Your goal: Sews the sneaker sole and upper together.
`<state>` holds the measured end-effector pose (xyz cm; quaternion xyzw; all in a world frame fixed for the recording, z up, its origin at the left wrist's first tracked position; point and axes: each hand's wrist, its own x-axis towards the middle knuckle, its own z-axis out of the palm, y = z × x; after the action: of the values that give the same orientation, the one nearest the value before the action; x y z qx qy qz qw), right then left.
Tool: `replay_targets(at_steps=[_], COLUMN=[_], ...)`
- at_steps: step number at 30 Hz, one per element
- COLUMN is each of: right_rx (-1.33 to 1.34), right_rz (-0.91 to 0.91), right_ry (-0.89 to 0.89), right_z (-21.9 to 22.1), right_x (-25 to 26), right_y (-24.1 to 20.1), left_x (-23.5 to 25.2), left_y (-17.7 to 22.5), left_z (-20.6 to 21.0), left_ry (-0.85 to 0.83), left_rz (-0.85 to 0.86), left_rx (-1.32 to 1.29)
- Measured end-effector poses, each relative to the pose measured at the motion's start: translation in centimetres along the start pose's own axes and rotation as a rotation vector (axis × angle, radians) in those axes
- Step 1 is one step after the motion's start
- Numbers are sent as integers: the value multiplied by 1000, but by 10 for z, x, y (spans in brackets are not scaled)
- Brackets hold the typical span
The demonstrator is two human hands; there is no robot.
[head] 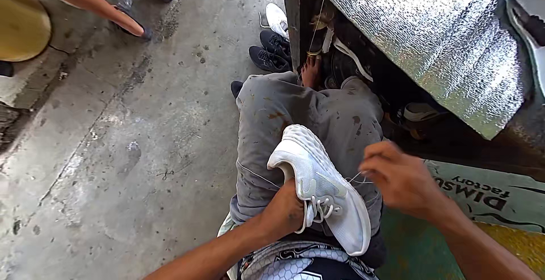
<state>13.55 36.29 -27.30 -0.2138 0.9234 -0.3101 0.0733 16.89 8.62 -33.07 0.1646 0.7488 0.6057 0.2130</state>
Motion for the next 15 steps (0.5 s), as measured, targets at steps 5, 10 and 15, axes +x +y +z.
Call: replay_targets(at_steps=[5, 10, 15], right_rx=[1032, 552, -158], right_rz=[390, 269, 158], right_ry=[-55, 30, -143], right_z=[-5, 3, 23], right_x=[-23, -40, -23], right_y=[-11, -12, -29], left_x=[-13, -38, -41], left_y=[-1, -5, -9], left_z=[-1, 3, 6], left_ry=[-13, 8, 24], left_rz=[52, 115, 158], left_rx=[116, 234, 306])
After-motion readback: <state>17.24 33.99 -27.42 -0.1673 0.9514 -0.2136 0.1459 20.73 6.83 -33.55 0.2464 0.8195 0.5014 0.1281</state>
